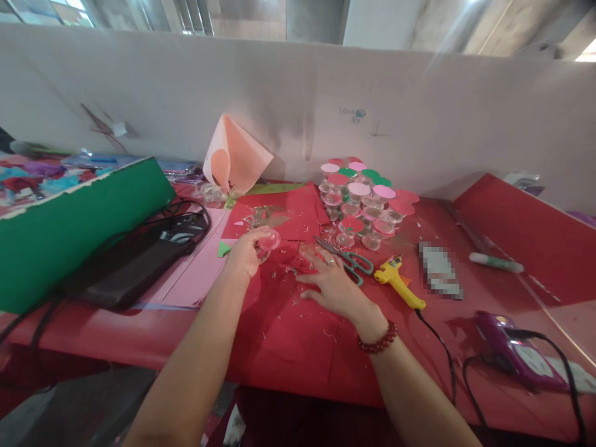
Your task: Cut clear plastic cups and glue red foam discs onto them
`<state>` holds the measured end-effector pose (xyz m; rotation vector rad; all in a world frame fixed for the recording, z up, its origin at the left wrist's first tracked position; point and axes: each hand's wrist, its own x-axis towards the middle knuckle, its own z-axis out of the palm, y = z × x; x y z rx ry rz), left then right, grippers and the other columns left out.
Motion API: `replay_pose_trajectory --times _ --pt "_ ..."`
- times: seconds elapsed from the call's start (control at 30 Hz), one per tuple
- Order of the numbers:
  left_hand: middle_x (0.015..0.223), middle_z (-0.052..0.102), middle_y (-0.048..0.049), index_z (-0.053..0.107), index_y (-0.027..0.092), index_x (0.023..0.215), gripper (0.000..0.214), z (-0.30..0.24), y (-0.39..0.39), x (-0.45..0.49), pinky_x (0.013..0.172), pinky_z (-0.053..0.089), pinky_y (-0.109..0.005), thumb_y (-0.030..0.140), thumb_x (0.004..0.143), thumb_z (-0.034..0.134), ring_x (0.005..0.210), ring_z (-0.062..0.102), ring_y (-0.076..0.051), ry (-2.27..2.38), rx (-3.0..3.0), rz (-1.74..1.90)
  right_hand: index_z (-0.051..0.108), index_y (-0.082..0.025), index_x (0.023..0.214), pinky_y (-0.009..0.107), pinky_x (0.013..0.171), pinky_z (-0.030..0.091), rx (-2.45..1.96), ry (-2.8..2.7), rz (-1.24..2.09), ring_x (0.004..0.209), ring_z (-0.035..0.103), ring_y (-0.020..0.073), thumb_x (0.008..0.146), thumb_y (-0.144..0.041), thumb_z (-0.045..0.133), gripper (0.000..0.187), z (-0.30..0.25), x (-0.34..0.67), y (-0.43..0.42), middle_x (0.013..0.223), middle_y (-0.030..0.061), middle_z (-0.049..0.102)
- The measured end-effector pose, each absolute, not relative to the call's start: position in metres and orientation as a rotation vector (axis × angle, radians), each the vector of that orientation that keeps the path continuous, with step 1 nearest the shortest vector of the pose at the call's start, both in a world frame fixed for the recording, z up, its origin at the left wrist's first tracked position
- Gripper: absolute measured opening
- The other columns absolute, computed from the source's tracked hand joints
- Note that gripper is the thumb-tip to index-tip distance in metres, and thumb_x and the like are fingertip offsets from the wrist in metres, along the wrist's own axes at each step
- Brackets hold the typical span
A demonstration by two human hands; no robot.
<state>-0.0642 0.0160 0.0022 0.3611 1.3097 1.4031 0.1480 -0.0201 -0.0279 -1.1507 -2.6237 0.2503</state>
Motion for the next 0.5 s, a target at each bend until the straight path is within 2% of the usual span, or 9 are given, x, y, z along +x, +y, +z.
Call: replay_pose_trajectory --times 0.07,0.13,0.23,0.3,0.37,0.5 --pt "0.079 0.066 -0.0022 0.068 0.017 0.086 0.033 0.002 0.016 -0.063 0.058 0.043 -0.025 0.013 0.053 0.071 0.063 0.057 -0.012 1.318 0.386 1.408 0.071 -0.030 0.112 0.055 0.106 0.030 -1.266 -2.472 0.115 0.135 0.033 0.0339 0.084 -0.027 0.066 0.029 -0.027 0.153 -0.013 0.142 0.0082 0.048" --pt "0.080 0.066 -0.0024 0.068 0.017 0.084 0.032 0.000 0.016 -0.062 0.061 0.043 -0.025 0.013 0.053 0.071 0.066 0.058 -0.012 1.303 0.422 1.426 0.072 -0.025 0.109 0.047 0.101 0.037 -1.281 -2.368 0.093 0.126 0.043 0.0298 0.086 -0.023 0.062 0.025 -0.026 0.155 -0.009 0.128 0.0109 0.059" --pt "0.082 0.067 -0.0026 0.069 0.016 0.086 0.034 -0.002 0.016 -0.063 0.066 0.043 -0.025 0.017 0.052 0.073 0.070 0.059 -0.012 1.296 0.516 1.435 0.075 -0.021 0.089 0.034 0.085 0.045 -1.314 -2.300 0.173 0.090 0.061 0.0212 0.089 -0.023 0.057 0.018 -0.023 0.152 -0.009 0.088 0.0082 0.071" --pt "0.085 0.068 -0.0027 0.069 0.018 0.089 0.037 -0.004 0.016 -0.065 0.068 0.042 -0.026 0.020 0.052 0.073 0.072 0.059 -0.013 1.335 0.616 1.407 0.073 -0.020 0.076 0.030 0.076 0.045 -1.398 -2.253 0.181 0.070 0.061 0.0175 0.091 -0.025 0.055 0.024 -0.022 0.150 -0.010 0.069 0.0050 0.069" --pt "0.087 0.069 -0.0027 0.069 0.019 0.089 0.038 -0.005 0.016 -0.068 0.068 0.041 -0.027 0.024 0.052 0.075 0.074 0.060 -0.015 1.399 0.721 1.370 0.072 -0.019 0.073 0.029 0.072 0.044 -1.456 -2.201 0.162 0.065 0.061 0.0174 0.090 -0.023 0.054 0.025 -0.023 0.150 -0.010 0.066 0.0046 0.068" --pt "0.082 0.069 -0.0033 0.069 0.020 0.081 0.032 -0.003 0.012 -0.080 0.071 0.041 -0.030 0.034 0.054 0.078 0.077 0.060 -0.018 1.568 0.986 1.244 0.073 -0.018 0.090 0.029 0.080 0.045 -1.369 -2.149 0.199 0.084 0.065 0.0204 0.085 -0.010 0.052 0.023 -0.027 0.153 -0.007 0.085 0.0069 0.073"
